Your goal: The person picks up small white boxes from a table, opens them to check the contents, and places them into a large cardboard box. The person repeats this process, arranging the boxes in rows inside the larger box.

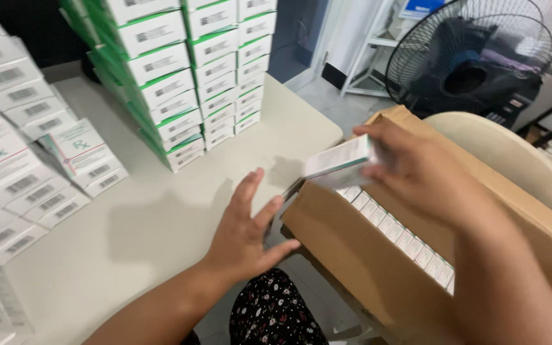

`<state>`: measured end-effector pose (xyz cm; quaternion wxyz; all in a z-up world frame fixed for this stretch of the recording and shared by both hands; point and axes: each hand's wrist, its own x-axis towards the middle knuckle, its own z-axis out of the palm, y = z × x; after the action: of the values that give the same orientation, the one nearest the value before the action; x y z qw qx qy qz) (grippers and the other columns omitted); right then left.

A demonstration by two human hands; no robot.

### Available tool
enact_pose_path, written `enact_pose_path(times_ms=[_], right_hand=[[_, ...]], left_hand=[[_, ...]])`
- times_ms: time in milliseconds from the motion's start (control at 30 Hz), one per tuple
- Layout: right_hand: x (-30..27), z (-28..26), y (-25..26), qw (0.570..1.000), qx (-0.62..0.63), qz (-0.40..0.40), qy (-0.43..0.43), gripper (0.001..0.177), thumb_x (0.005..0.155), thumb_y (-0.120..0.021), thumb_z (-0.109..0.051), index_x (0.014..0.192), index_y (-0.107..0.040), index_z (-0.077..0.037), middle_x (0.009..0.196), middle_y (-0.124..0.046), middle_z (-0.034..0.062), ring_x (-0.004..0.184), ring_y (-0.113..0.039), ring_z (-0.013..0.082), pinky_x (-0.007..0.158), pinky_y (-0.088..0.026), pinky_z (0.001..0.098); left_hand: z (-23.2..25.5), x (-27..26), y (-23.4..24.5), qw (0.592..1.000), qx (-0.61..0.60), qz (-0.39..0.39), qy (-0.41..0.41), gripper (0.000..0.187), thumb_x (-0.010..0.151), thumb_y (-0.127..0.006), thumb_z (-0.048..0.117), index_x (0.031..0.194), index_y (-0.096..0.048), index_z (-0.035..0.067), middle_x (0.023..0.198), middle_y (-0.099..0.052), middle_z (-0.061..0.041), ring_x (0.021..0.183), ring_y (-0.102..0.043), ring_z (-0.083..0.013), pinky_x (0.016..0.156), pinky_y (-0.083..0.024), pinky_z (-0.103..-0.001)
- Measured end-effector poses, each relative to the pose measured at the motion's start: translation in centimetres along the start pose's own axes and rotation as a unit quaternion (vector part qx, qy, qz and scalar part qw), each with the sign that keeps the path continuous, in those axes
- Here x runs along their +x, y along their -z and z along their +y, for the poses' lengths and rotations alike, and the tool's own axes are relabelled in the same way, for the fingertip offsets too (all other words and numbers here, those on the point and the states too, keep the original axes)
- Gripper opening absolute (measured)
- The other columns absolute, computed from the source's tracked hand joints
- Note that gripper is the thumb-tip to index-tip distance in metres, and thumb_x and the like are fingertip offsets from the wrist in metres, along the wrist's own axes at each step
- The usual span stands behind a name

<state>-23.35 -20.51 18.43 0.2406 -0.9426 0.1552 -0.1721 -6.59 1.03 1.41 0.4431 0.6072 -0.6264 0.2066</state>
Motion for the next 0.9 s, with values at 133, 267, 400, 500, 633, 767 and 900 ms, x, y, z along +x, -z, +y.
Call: enact_pose_path(times_ms=[133, 267, 400, 500, 633, 767, 900], right_hand=[[0.9, 4.8, 2.4, 0.985, -0.154, 0.019, -0.08, 0.043, 0.079, -0.075, -0.015, 0.122, -0.07, -0.01, 0.109, -0.075, 0.0166, 0.102, -0.071, 0.0366, 0.088, -0.054, 0.0439], [3.1, 10.4, -0.9, 0.942, -0.313, -0.065, -0.097, 0.042, 0.072, -0.085, -0.022, 0.113, -0.076, -0.024, 0.111, -0.073, 0.0119, 0.11, -0.066, 0.0333, 0.094, -0.053, 0.0457], [4.6, 15.4, -5.6, 0.925, -0.329, -0.15, -0.12, 0.04, 0.076, -0.084, -0.021, 0.114, -0.075, -0.034, 0.111, -0.073, 0.003, 0.114, -0.063, 0.0273, 0.094, -0.052, 0.043], [4.8, 18.4, -9.1, 0.93, -0.308, -0.177, -0.09, 0.039, 0.077, -0.078, -0.01, 0.108, -0.076, -0.033, 0.119, -0.07, -0.0011, 0.12, -0.058, 0.0261, 0.099, -0.047, 0.042], [3.8, 21.8, -13.1, 0.959, -0.223, -0.151, -0.084, 0.043, 0.078, -0.069, 0.003, 0.105, -0.077, -0.029, 0.133, -0.062, 0.0, 0.127, -0.054, 0.0279, 0.102, -0.047, 0.0414], [3.4, 23.7, -15.5, 0.976, -0.116, -0.135, -0.125, 0.048, 0.076, -0.066, 0.009, 0.106, -0.077, -0.026, 0.141, -0.054, 0.0045, 0.129, -0.053, 0.0316, 0.102, -0.05, 0.0394], [2.8, 23.9, -17.4, 0.984, -0.087, -0.109, -0.114, 0.051, 0.074, -0.066, 0.014, 0.11, -0.074, -0.021, 0.14, -0.051, 0.0111, 0.128, -0.052, 0.0366, 0.103, -0.049, 0.0414]], left_hand=[[-0.6, -0.3, -0.1, 0.999, -0.013, 0.01, 0.042, 0.095, 0.087, -0.083, 0.035, 0.158, -0.022, 0.018, 0.162, -0.024, -0.028, 0.149, -0.034, -0.0491, 0.118, -0.039, -0.058], [-0.5, -0.3, -0.4, 0.997, -0.017, 0.006, 0.072, 0.093, 0.085, -0.083, 0.029, 0.155, -0.023, 0.016, 0.159, -0.027, -0.029, 0.146, -0.037, -0.0485, 0.115, -0.041, -0.056], [-0.3, -0.2, -0.2, 0.996, -0.025, 0.004, 0.087, 0.091, 0.083, -0.082, 0.024, 0.153, -0.025, 0.013, 0.157, -0.032, -0.03, 0.143, -0.04, -0.0478, 0.114, -0.041, -0.055], [-0.2, 0.0, -0.1, 0.993, -0.062, -0.011, 0.102, 0.089, 0.086, -0.081, 0.021, 0.153, -0.024, 0.009, 0.156, -0.032, -0.032, 0.143, -0.04, -0.0484, 0.114, -0.044, -0.051], [0.1, -0.1, 0.0, 0.989, -0.053, -0.028, 0.137, 0.092, 0.08, -0.082, 0.019, 0.151, -0.025, 0.008, 0.153, -0.036, -0.027, 0.14, -0.043, -0.0455, 0.113, -0.041, -0.052], [-0.1, -0.2, 0.0, 0.986, -0.054, -0.037, 0.156, 0.093, 0.078, -0.083, 0.019, 0.15, -0.025, 0.007, 0.152, -0.038, -0.026, 0.139, -0.043, -0.0438, 0.113, -0.041, -0.051], [-0.2, -0.2, 0.1, 0.985, -0.051, -0.044, 0.157, 0.093, 0.078, -0.083, 0.019, 0.149, -0.025, 0.007, 0.151, -0.04, -0.025, 0.139, -0.044, -0.0429, 0.11, -0.043, -0.05]])
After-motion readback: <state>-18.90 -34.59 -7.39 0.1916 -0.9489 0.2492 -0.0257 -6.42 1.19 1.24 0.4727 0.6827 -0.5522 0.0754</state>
